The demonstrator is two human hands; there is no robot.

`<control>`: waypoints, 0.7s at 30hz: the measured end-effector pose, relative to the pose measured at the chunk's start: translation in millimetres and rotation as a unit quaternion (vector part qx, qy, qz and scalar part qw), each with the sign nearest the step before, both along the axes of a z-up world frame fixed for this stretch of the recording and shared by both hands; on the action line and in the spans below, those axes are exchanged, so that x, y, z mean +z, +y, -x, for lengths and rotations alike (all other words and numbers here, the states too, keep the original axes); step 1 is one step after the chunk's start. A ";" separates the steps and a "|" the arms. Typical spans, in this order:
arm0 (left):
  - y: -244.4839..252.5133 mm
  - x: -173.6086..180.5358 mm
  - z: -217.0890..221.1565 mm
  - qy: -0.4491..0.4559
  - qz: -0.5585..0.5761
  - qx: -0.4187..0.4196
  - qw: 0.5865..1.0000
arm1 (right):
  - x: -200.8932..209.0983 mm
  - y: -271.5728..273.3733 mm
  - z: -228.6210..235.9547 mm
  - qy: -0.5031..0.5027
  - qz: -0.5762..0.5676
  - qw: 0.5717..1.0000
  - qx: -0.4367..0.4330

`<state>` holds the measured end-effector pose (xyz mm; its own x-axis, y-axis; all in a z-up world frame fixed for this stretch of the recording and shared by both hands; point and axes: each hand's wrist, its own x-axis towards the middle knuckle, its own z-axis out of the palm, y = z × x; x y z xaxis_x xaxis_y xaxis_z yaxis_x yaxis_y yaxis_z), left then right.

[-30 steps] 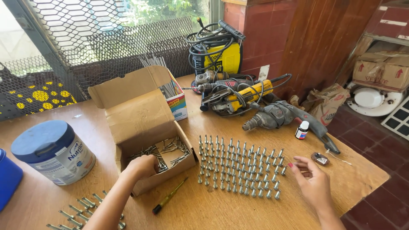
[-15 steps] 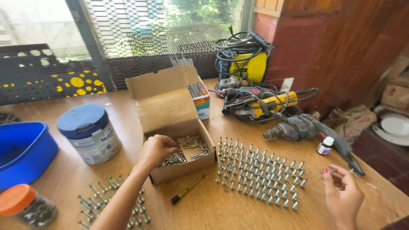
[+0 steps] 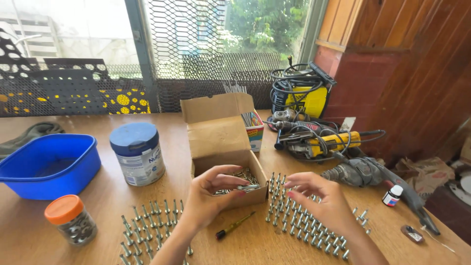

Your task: Manually screwing nuts onto bolts at a workshop table.

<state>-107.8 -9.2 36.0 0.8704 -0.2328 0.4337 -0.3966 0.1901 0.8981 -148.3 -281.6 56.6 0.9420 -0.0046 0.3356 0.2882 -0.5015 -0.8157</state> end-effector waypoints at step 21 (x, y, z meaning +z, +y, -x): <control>-1.5 18.6 54.2 -0.235 -0.045 0.138 0.961 | -4.6 51.6 -32.8 0.005 -0.115 0.970 0.216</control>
